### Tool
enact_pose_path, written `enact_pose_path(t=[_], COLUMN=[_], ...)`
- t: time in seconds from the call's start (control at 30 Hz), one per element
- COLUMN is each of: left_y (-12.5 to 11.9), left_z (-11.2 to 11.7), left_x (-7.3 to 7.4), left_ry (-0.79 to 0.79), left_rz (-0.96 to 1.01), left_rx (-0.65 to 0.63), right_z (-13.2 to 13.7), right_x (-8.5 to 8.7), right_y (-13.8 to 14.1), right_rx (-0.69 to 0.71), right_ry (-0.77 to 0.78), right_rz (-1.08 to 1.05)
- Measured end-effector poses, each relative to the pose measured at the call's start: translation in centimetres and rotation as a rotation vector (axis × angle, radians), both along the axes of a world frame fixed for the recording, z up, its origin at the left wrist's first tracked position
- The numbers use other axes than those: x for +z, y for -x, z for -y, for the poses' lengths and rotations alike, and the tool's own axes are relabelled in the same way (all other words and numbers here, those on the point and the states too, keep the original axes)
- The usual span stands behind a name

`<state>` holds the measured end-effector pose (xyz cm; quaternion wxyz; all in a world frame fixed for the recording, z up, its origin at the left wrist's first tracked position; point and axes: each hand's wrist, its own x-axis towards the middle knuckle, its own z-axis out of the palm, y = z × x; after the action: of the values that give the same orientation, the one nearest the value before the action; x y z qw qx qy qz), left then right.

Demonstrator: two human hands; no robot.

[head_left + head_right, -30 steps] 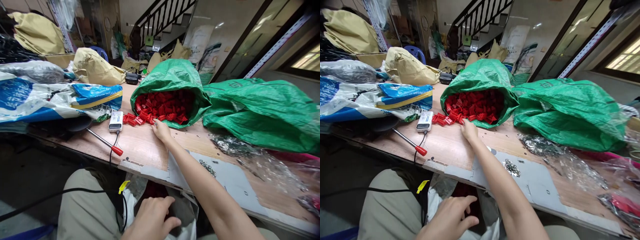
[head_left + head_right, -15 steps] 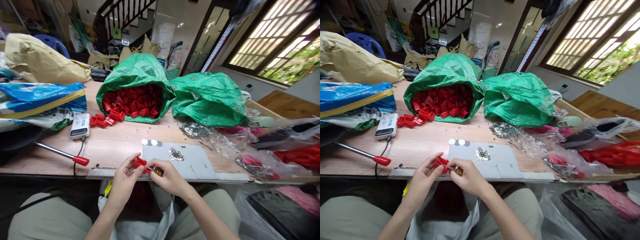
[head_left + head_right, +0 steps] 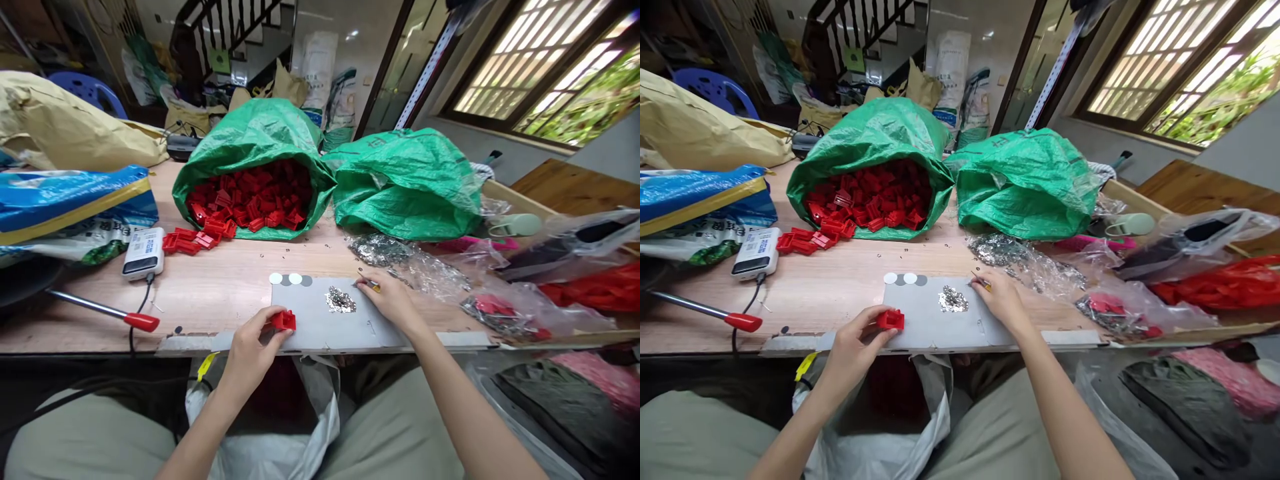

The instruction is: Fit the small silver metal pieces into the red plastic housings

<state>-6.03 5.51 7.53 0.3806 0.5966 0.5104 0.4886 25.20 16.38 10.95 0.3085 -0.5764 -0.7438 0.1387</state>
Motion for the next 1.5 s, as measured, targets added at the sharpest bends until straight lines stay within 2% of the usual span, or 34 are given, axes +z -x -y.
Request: enact_pose_path(t=[0.2, 0.3, 0.37, 0.4, 0.5, 0.6, 0.7, 0.9, 1.1, 1.37, 1.5], left_y=[0.3, 0.3, 0.4, 0.4, 0.3, 0.2, 0.2, 0.1, 0.1, 0.2, 0.3], left_z=[-0.1, -0.1, -0.1, -0.1, 0.0, 0.1, 0.2, 0.3, 0.3, 0.4, 0.4], left_x=[-0.1, -0.1, -0.1, 0.0, 0.0, 0.1, 0.1, -0.2, -0.3, -0.3, -0.3], left_ry=[0.007, 0.009, 0.007, 0.003, -0.015, -0.055, -0.115, -0.212, -0.263, -0.286, -0.276], left_rz=[0.031, 0.096, 0.161, 0.188, 0.22, 0.195, 0.162, 0.125, 0.095, 0.07, 0.111], left_rx=[-0.003, -0.009, 0.0, 0.006, 0.011, 0.011, 0.01, 0.033, 0.076, 0.011, 0.033], right_z=[1.2, 3.3, 5.1, 5.9, 7.5, 7.7, 7.1, 6.9, 6.7, 6.1, 5.7], right_x=[0.9, 2.2, 3.0, 3.2, 3.2, 2.3, 1.6, 1.9, 1.2, 3.1, 2.4], right_y=[0.6, 3.1, 5.7, 7.1, 10.9, 12.8, 13.2, 13.5, 13.8, 13.8, 14.5], right_rx=[-0.083, -0.075, -0.005, 0.054, 0.218, 0.262, 0.276, 0.326, 0.309, 0.393, 0.308], right_ry=[0.048, 0.215, 0.373, 0.397, 0.353, 0.302, 0.293, 0.302, 0.298, 0.454, 0.478], right_rz=[-0.119, -0.228, -0.312, -0.33, -0.293, -0.218, -0.161, -0.095, -0.146, -0.073, -0.233])
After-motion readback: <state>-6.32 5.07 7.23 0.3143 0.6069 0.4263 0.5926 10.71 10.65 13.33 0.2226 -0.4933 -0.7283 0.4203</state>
